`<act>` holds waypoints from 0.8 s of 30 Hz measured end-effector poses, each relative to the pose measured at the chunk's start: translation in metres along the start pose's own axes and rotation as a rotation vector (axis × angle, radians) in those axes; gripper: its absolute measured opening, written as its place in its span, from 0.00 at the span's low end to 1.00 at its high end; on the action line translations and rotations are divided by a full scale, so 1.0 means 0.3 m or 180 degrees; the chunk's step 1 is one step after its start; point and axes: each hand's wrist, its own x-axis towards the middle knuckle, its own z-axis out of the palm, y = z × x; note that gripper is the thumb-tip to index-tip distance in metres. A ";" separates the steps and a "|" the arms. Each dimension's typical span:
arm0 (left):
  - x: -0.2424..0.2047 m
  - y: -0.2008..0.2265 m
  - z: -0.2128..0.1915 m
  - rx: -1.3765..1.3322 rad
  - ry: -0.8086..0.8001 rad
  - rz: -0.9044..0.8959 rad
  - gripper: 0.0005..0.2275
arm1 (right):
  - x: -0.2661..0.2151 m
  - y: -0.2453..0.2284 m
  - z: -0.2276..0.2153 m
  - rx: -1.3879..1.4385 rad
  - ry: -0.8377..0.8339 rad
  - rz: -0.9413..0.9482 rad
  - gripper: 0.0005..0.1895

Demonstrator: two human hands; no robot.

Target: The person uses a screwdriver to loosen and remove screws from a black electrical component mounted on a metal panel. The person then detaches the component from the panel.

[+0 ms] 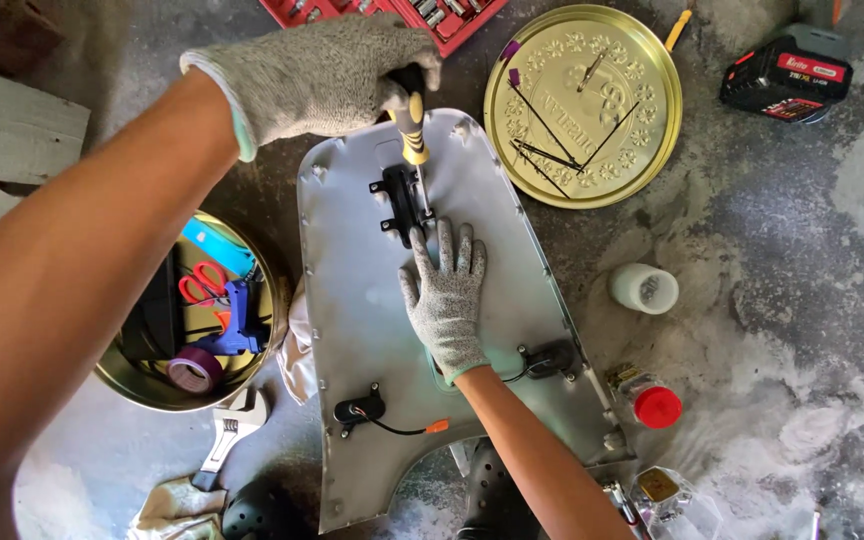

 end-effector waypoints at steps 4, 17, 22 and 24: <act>-0.029 0.002 0.009 0.0576 0.0448 0.0245 0.14 | -0.005 -0.006 -0.004 0.0024 -0.0023 -0.0007 0.34; -0.032 -0.017 0.043 0.0584 0.0708 0.0522 0.12 | -0.004 -0.006 -0.007 0.0020 -0.0021 0.0020 0.34; -0.043 -0.023 0.018 0.0479 0.0633 0.0479 0.14 | -0.001 -0.005 -0.003 0.0024 -0.0007 -0.0024 0.34; -0.045 0.022 0.012 0.0474 0.0506 -0.0007 0.11 | -0.006 -0.002 0.006 0.0028 0.0033 -0.0034 0.34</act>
